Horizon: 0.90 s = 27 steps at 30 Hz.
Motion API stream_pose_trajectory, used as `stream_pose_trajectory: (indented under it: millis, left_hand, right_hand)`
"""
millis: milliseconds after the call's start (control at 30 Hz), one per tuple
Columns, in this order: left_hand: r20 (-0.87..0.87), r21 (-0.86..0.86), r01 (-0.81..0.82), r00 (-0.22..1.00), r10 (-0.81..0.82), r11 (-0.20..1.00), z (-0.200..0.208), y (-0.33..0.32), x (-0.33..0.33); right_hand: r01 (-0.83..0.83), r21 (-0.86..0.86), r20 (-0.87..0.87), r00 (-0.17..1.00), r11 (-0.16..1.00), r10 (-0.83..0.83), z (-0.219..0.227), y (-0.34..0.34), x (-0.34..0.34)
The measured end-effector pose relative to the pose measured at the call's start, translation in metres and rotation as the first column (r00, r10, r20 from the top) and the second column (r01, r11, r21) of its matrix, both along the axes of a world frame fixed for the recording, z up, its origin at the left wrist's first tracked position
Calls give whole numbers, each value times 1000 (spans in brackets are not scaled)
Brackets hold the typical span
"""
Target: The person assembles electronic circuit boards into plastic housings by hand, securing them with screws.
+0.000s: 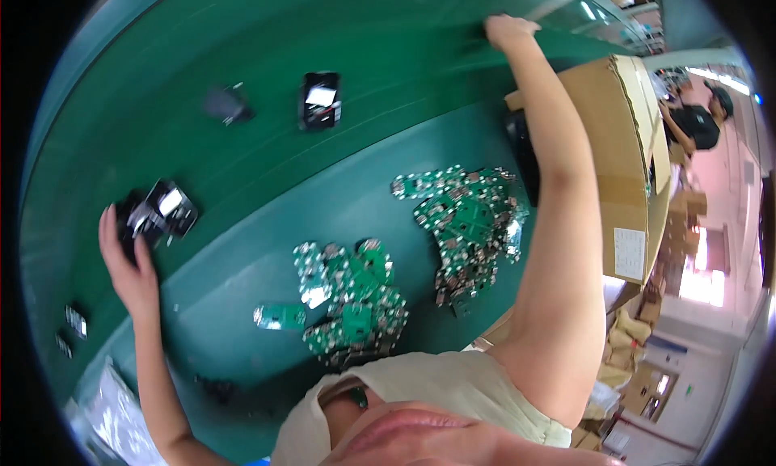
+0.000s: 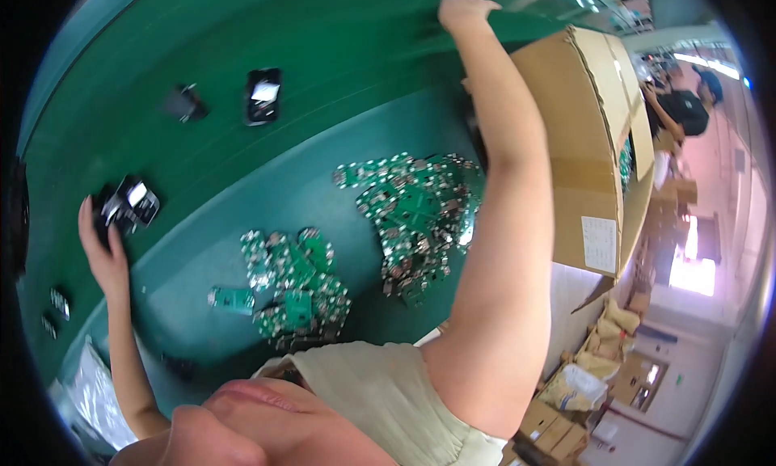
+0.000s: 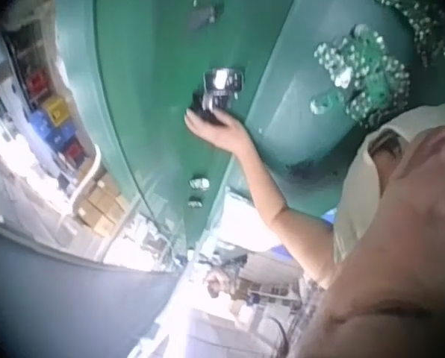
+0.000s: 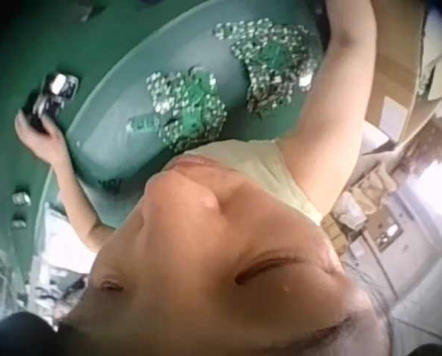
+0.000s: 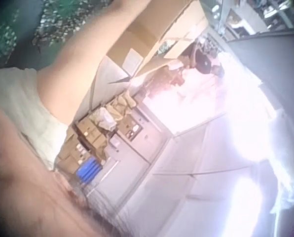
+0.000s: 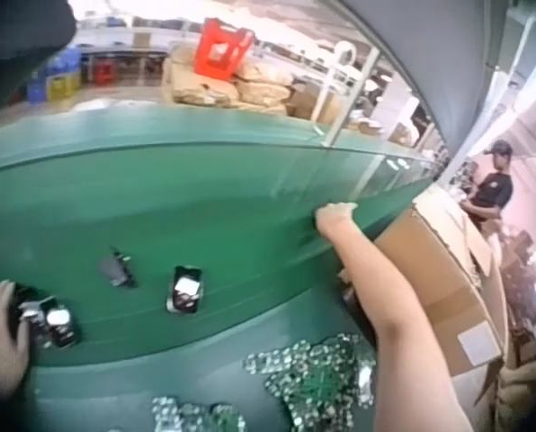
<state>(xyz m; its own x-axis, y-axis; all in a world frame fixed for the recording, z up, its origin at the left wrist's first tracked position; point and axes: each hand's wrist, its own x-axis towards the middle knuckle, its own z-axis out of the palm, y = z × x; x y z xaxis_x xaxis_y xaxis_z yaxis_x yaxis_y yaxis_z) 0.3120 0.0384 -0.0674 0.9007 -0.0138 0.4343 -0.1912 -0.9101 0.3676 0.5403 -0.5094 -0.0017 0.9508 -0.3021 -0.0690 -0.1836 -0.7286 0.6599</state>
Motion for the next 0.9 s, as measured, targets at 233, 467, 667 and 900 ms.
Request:
stream_pose_trajectory:
  millis: [233,467,667,900]
  left_hand:
    - [65,-70,48,997,-43,996,15,7,-16]
    - [75,85,62,995,-69,994,14,-58,-2]
    - [86,-83,214,975,-207,973,6,-135,21]
    - [61,-430,285,956,-287,857,6,-136,19]
  right_hand:
    - [-915,403,675,320,31,664,13,201,-96]
    - [-834,541,538,445,112,716,-44,288,-117]
    - [-835,379,468,544,398,696,-40,214,-120]
    - [-802,291,655,564,521,503,-10,174,-165]
